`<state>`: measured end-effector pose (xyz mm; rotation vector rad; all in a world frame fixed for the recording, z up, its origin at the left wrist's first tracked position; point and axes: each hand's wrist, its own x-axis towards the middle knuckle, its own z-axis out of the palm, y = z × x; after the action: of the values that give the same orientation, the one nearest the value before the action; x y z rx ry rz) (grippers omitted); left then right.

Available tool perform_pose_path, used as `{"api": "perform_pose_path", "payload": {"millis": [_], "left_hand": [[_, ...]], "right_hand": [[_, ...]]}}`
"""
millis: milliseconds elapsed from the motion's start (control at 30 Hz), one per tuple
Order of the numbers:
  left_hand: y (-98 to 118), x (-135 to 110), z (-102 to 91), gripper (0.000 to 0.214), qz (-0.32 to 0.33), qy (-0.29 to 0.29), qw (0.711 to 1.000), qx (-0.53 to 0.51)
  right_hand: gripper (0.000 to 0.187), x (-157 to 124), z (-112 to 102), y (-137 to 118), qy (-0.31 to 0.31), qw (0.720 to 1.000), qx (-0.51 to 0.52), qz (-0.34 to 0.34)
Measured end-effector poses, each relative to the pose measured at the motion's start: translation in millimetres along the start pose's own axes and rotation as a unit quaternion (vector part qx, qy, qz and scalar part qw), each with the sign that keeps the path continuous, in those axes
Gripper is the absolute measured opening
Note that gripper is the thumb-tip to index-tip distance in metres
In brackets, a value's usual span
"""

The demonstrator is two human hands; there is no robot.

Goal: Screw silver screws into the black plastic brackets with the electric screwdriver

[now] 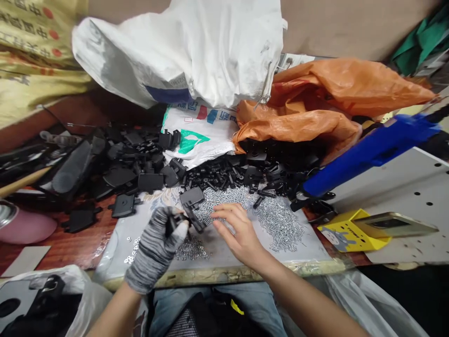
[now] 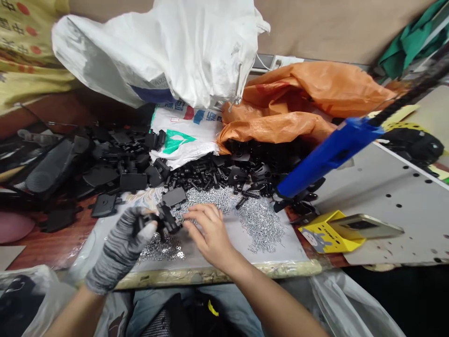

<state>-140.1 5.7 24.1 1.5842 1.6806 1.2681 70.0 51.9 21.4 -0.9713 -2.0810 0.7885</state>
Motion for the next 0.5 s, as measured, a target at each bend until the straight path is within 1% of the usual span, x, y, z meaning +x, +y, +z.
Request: {"api": "perform_pose_path", "payload": {"millis": [33,67,100,133,167,200,267,333,433,500], "left_hand": [[-0.8,3.1,-8.2,0.018,0.001,0.023,0.999,0.029],[-1.1,5.7,-14.8,0.019,0.002,0.039,0.998,0.053],[-1.2,7.6,-19.4,0.020,0.003,0.045,0.997,0.069],[-1.1,8.8,-21.8,0.020,0.004,0.046,0.996,0.079],[-1.2,9.4,-22.3,0.020,0.006,0.044,0.996,0.083],[-1.6,9.5,-21.2,0.020,0.010,0.041,0.996,0.083],[-3.0,8.5,-16.4,0.020,0.015,0.038,0.996,0.077],[-4.8,6.8,-11.1,0.021,0.015,0.032,0.997,0.064],[-6.9,4.6,-4.5,0.022,0.011,0.011,0.998,0.053],[-7.2,5.2,0.5,0.023,0.015,-0.002,0.998,0.055]], "right_hand": [[0.019,-2.6,4.1,2.3,-0.045,0.998,-0.030,-0.019],[0.021,-6.1,9.4,4.1,-0.107,0.992,-0.052,-0.046],[0.024,-10.4,15.5,5.5,-0.173,0.980,-0.069,-0.077],[0.031,-15.3,21.7,6.6,-0.228,0.964,-0.082,-0.106],[0.039,-20.7,27.2,7.7,-0.269,0.950,-0.095,-0.128],[0.049,-26.1,31.2,9.1,-0.296,0.938,-0.106,-0.143],[0.065,-36.1,32.9,13.3,-0.328,0.925,-0.121,-0.147],[0.074,-43.7,25.2,18.7,-0.344,0.919,-0.130,-0.139],[0.081,-49.9,5.7,21.0,-0.358,0.914,-0.141,-0.130],[0.077,-51.2,-1.4,11.7,-0.338,0.924,-0.132,-0.118]]}}
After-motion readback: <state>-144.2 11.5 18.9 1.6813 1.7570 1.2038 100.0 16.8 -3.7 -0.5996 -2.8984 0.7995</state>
